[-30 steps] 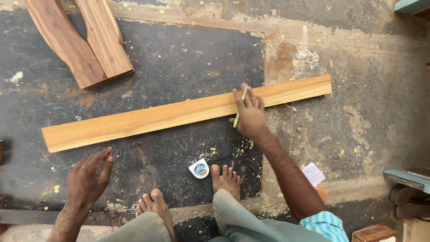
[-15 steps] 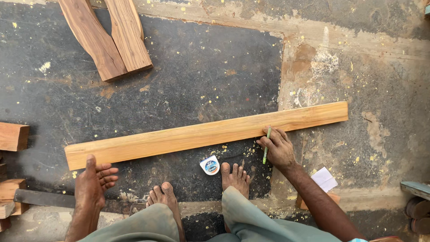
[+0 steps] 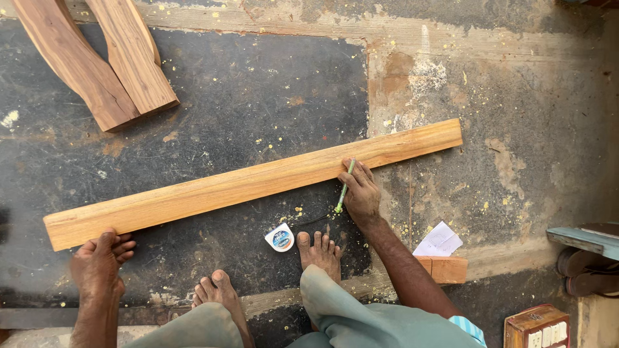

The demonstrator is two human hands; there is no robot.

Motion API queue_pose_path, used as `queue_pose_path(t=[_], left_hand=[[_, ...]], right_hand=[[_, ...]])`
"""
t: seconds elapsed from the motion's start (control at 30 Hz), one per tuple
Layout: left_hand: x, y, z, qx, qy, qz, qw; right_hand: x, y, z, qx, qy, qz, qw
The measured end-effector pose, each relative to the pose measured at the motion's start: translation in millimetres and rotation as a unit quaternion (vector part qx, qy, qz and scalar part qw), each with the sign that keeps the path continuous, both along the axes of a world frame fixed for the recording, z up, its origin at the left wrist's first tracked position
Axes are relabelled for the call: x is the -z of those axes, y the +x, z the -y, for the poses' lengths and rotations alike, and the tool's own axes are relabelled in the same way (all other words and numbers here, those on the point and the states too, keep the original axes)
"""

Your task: The person selects wooden planks from a pile on the floor and measures them with a tape measure. They use a try square as a guide and a green pencil to mark cutting lines on the planks, working through several pieces one at a time.

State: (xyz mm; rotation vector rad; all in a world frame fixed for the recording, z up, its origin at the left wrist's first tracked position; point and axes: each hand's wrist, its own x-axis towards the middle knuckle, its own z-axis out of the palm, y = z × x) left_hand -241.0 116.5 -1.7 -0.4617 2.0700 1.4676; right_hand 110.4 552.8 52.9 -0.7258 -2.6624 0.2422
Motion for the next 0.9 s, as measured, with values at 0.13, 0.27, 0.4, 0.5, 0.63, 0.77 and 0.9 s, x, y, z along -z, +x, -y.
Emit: queue_pose_path(t=[0.13,0.27,0.4,0.5,0.63,0.77,0.9], left_hand=[[-2.8,-18.6,0.2,0.042,-0.045,-0.097,0.993],[-8.5,-26.6,7.7,0.042,-0.121,-0.145,0.981],[-28.6,-26.9,18.4,0.227,-0.291,-0.300,0.880],[-40.4,-29.9,6.8,0.348,-0.356,-0.410,0.765],[-47.6,-47.8,-37.5,0.406,-0.309,-0.414,0.754],[-54.0,-64.0,-66.6,0.422,-0.319,-0.363,0.767],[-62.2,-60.4,-61.2,0.400,-0.309,-0.337,0.795]], right_hand=[[-8.8,-41.1,-3.0,-0.043,-0.036,0.037,0.998],[-19.5,-86.1,6.6,-0.139,-0.013,0.105,0.985],[-40.6,-121.5,-4.8,-0.201,-0.035,0.198,0.959],[-61.7,-155.5,-38.2,-0.204,-0.168,0.287,0.921],[-70.3,-201.6,-75.3,-0.156,-0.159,0.307,0.925],[-47.7,-215.8,-80.5,-0.190,-0.068,0.238,0.950],[-28.9,-194.5,-77.0,-0.201,-0.090,0.259,0.940]])
